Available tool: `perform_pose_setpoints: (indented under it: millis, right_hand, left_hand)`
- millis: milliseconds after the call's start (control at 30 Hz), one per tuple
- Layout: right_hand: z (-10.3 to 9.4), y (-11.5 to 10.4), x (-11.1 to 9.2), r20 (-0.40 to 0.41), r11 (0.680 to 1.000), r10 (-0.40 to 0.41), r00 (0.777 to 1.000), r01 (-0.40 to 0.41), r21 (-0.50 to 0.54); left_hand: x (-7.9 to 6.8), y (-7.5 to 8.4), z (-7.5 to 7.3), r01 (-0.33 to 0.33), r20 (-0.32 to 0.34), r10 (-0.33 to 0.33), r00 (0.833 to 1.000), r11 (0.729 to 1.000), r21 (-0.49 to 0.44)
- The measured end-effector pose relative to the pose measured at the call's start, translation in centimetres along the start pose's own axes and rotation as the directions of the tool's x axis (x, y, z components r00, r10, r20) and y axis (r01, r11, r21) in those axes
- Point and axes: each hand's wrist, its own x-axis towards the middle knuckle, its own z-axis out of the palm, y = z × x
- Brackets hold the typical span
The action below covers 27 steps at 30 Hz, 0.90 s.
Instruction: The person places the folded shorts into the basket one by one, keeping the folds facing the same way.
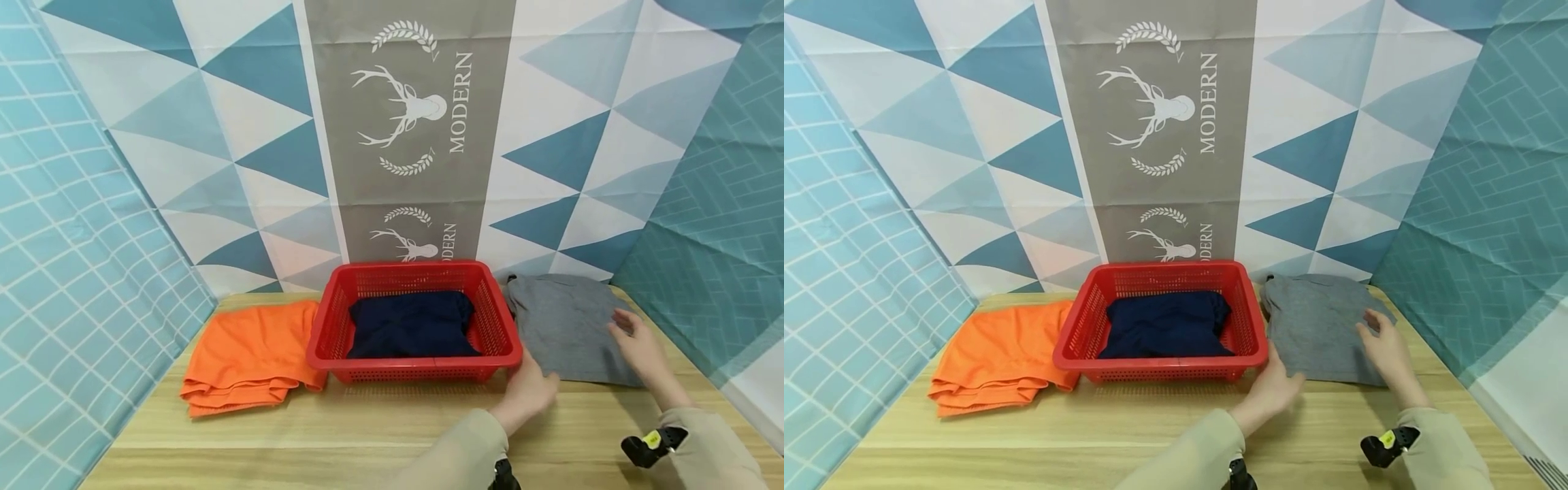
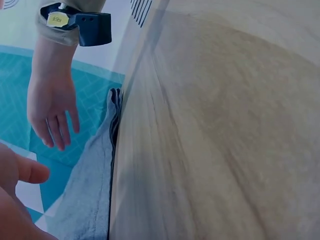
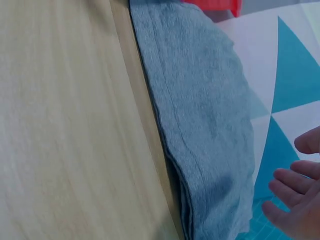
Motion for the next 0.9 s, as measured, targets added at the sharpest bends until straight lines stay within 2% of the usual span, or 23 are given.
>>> perform_pose_setpoints:
  millis: [233,433,600,767,900]
  right_hand:
    - [-0.4,0.5,0.8,-0.028,0.997,0.060,0.998,-0.058,0.053]
    - [-0.3,1.1,1.2,-0.021,0.985,0.162,0.987,-0.161,0.070]
    - [-0.3,1.9,1.6,0.042,0.971,0.223,0.974,-0.226,0.074]
    - [-0.3,2.5,1.8,0.147,0.940,0.286,0.947,-0.307,0.151]
    - [-0.4,3.0,2.0,0.180,0.923,0.325,0.928,-0.353,0.154]
  left_hand:
    - [1.0,0.0,0.1,0.049,-0.017,-0.050,0.999,0.997,-0.061]
    - [1.7,-0.2,0.4,0.091,-0.015,-0.094,0.995,0.989,-0.113]
    - [1.9,-0.3,0.7,0.100,-0.026,-0.105,0.994,0.981,-0.164]
    - [2.0,-0.2,0.8,0.092,-0.046,-0.103,0.994,0.975,-0.204]
    - [1.9,-0.2,0.9,0.075,-0.054,-0.089,0.995,0.970,-0.230]
